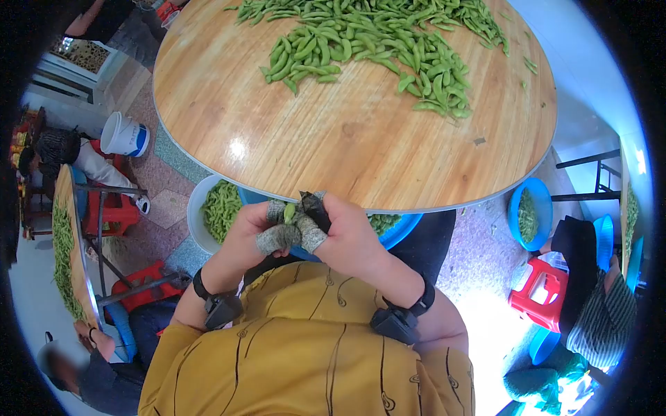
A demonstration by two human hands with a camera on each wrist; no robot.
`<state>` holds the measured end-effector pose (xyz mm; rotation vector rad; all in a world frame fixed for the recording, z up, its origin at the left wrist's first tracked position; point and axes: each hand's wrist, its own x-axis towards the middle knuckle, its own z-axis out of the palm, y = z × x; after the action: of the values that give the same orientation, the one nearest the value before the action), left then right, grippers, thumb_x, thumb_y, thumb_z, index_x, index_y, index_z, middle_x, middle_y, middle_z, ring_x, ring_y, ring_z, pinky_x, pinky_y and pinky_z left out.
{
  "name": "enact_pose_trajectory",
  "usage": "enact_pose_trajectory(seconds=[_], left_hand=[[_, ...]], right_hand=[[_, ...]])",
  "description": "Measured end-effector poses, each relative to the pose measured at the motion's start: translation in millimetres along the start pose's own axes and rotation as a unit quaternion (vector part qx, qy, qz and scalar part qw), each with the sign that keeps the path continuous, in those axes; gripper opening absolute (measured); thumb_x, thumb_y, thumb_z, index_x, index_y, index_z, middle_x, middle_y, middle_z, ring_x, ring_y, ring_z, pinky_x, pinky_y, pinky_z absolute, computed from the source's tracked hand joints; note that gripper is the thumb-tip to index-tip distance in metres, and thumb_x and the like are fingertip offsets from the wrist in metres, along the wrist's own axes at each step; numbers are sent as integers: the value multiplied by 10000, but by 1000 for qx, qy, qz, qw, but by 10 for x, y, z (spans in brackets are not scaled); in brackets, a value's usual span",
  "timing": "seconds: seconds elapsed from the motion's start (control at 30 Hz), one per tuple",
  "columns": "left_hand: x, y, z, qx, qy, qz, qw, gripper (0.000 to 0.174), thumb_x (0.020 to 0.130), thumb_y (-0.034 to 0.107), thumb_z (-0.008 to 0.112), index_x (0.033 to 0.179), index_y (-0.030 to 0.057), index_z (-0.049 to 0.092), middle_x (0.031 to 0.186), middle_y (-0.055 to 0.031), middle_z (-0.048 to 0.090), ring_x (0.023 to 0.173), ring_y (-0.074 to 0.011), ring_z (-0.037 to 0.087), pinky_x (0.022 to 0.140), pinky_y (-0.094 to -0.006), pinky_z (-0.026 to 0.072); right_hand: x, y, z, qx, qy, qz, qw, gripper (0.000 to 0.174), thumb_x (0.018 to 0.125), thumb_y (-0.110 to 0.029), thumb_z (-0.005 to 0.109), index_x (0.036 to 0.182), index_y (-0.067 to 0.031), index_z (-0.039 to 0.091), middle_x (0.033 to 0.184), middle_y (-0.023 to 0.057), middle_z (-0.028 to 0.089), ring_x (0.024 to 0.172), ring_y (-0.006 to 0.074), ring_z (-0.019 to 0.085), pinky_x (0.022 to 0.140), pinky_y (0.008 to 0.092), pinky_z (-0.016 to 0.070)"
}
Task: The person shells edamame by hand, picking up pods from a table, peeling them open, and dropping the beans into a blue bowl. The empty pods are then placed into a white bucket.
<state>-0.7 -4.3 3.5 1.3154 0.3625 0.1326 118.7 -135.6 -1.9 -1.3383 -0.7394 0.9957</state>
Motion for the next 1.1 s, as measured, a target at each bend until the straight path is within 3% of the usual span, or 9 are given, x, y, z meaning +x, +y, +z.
enact_pose_trajectory(seconds=[0.13, 0.2, 0.3, 0.33, 0.4, 0.6, 0.8, 0.93, 1.1], left_hand=[[24, 29, -34, -6, 11, -78, 997, 297, 931, 310, 569, 831, 32, 598, 546, -26, 488, 426, -117, 432, 395, -235, 306], [47, -7, -76, -284, -55, -153, 945, 217, 956, 272, 542, 934, 64, 598, 601, 8, 492, 490, -62, 412, 435, -212, 293], [55, -86, -48, -347, -73, -139, 925, 210, 962, 267, 533, 945, 66, 592, 599, 14, 477, 489, -55, 382, 432, -213, 264], [74, -68, -12, -347, -73, -138, 925, 210, 962, 267, 533, 945, 66, 592, 599, 14, 477, 489, -55, 382, 432, -213, 264], [116, 26, 68, -210, 63, -168, 961, 276, 953, 272, 540, 809, 39, 577, 544, -10, 463, 437, -86, 404, 410, -218, 294], [174, 161, 13, -6, -9, -92, 996, 162, 938, 215, 561, 908, 61, 602, 661, 17, 539, 572, -54, 483, 497, -196, 362], [247, 67, 31, -55, -2, -79, 995, 126, 915, 80, 491, 948, 41, 606, 740, -8, 597, 604, -54, 499, 530, -197, 377], [221, 27, 26, -23, -23, -79, 996, 164, 916, 51, 463, 994, 24, 605, 809, -28, 626, 644, -66, 517, 573, -203, 405], [137, 121, 84, -28, 9, -80, 996, 234, 903, 30, 490, 1112, 18, 594, 895, -34, 636, 755, -96, 580, 645, -223, 456]], right_hand=[[30, 82, -28, -55, 17, -52, 997, 220, 870, -135, 661, 1008, -15, 538, 816, -25, 571, 682, 27, 495, 574, 190, 412], [24, 58, -29, -56, 15, -39, 998, 219, 877, -120, 644, 1028, -9, 530, 864, -18, 579, 745, 38, 509, 639, 204, 435], [-3, 43, -37, -40, 23, -29, 999, 206, 893, -115, 614, 1050, -16, 526, 860, -13, 585, 751, 54, 534, 653, 214, 448], [-1, 70, -38, -40, 22, -30, 999, 206, 893, -115, 614, 1050, -16, 526, 860, -13, 585, 751, 54, 534, 653, 214, 448], [14, 144, -35, -73, 90, 2, 993, 257, 823, -107, 664, 1020, 3, 541, 818, 112, 642, 755, 172, 632, 684, 302, 502], [42, -81, -100, -285, 112, -125, 944, 278, 768, -83, 657, 1009, -9, 541, 843, 186, 623, 780, 374, 628, 679, 389, 515], [70, -82, -155, -408, 95, -221, 881, 324, 726, -99, 686, 1006, -14, 547, 853, 192, 592, 750, 388, 596, 653, 432, 502], [89, -15, -180, -395, 126, -211, 885, 292, 743, -102, 681, 992, -17, 556, 836, 181, 605, 746, 373, 610, 648, 411, 505], [71, -23, -236, -270, 161, -125, 941, 232, 786, -102, 665, 985, -26, 573, 809, 154, 631, 754, 325, 646, 665, 357, 513]])
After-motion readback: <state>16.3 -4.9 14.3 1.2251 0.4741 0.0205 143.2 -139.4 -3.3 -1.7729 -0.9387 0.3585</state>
